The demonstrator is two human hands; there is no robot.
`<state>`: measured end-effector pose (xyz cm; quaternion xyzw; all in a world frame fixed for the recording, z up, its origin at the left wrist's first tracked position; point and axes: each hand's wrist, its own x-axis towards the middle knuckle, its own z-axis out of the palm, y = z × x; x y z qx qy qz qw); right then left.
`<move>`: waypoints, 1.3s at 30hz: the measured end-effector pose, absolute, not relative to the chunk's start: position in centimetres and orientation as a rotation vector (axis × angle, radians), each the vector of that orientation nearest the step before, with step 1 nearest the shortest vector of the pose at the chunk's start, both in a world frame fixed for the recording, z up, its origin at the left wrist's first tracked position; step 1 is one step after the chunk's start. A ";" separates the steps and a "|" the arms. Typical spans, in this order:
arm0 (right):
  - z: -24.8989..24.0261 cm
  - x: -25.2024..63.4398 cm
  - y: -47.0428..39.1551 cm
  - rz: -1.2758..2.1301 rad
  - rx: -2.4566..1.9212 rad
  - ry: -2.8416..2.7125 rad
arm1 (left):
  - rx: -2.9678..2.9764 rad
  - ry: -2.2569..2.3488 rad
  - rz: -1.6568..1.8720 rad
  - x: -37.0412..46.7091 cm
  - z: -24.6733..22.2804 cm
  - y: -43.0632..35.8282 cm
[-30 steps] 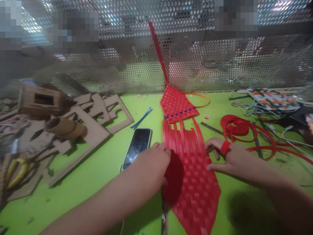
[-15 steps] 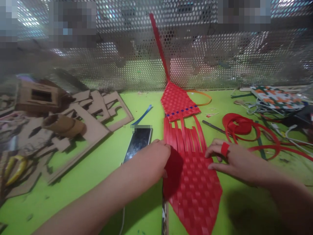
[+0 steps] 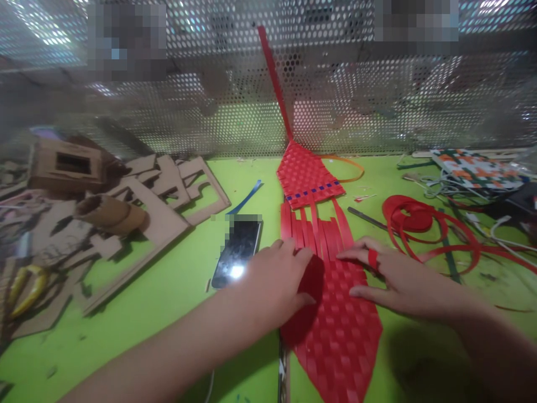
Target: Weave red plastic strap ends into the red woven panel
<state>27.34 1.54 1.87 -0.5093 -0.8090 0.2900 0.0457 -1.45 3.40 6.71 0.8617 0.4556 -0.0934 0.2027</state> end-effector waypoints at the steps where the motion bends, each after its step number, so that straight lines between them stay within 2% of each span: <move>1: 1.9 27.1 1.5 0.891 -1.564 -2.464 | 2.433 1.254 -0.260 -1.3 6.4 3.3; 18: 2.4 25.9 1.4 1.095 -1.600 -2.431 | 2.258 1.183 -0.233 -1.2 5.9 4.0; 33: 2.0 26.6 1.3 1.011 -1.626 -2.425 | 2.252 1.314 -0.098 -3.5 7.3 3.9; 39: 2.4 26.5 1.3 0.986 -1.669 -2.405 | 2.327 1.376 -0.341 -2.5 8.4 4.3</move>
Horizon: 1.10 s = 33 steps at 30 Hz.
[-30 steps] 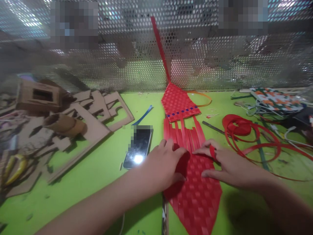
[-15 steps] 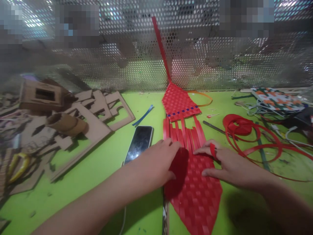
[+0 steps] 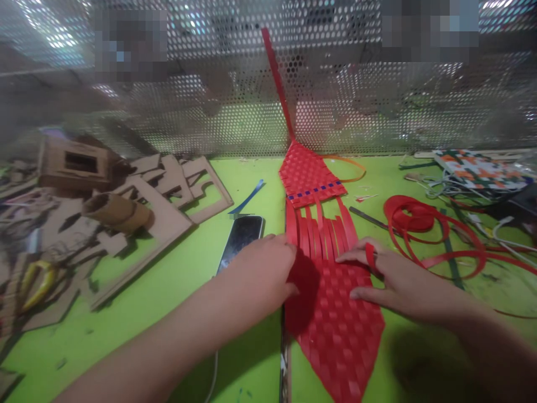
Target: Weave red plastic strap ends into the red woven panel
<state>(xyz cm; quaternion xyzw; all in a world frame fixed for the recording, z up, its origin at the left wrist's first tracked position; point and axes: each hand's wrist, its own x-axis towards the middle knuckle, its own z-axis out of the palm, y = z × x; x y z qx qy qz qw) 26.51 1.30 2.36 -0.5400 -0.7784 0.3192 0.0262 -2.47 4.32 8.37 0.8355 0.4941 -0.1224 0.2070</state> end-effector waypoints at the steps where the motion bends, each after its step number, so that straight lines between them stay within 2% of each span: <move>1: 2.4 26.5 1.3 0.986 -1.671 -2.403 | 2.319 1.363 -0.358 -2.3 8.3 4.4; 10: 2.5 26.4 1.3 0.979 -1.708 -2.396 | 2.274 1.372 -0.392 -1.4 7.2 4.6; 21: 2.1 26.5 1.1 0.755 -1.877 -2.464 | 2.226 1.376 -0.467 -1.0 8.0 4.5; 33: 2.2 26.3 1.1 0.851 -1.782 -2.368 | 2.277 1.269 -0.282 -2.5 6.0 3.9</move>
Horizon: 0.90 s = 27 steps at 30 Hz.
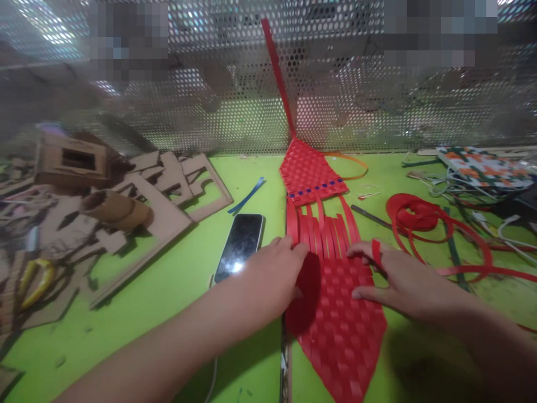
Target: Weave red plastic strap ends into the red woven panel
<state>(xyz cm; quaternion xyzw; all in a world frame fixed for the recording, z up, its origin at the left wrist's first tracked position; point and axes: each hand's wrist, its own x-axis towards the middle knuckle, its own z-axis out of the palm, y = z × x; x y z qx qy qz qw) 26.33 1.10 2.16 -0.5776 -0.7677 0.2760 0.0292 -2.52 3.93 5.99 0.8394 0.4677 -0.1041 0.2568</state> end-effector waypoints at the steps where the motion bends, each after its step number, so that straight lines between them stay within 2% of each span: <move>1: 2.0 26.4 1.1 0.835 -1.790 -2.353 | 2.271 1.275 -0.282 -2.5 5.9 4.0; 27: 1.9 26.7 0.9 0.749 -1.851 -2.396 | 2.297 1.287 -0.390 -1.8 6.6 3.9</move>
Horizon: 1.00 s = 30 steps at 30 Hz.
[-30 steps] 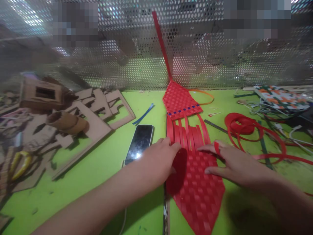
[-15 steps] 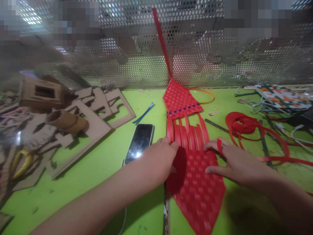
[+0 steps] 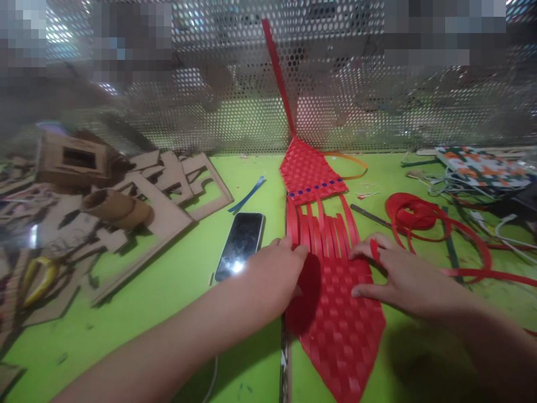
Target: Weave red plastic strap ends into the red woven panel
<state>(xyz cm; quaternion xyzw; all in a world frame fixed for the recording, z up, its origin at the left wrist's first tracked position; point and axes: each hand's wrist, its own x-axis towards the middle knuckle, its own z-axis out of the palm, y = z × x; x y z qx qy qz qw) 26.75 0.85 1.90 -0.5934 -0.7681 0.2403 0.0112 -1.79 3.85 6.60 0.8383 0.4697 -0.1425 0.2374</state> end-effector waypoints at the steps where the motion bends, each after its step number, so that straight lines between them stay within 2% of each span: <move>1: 1.9 26.8 0.9 0.732 -1.857 -2.404 | 2.302 1.282 -0.381 -1.8 6.5 3.8; 22: 2.0 26.9 0.5 0.696 -1.819 -2.492 | 2.320 1.278 -0.480 -1.4 7.3 3.5; 30: 1.7 27.0 0.6 0.714 -1.833 -2.469 | 2.329 1.374 -0.229 -0.5 6.2 3.6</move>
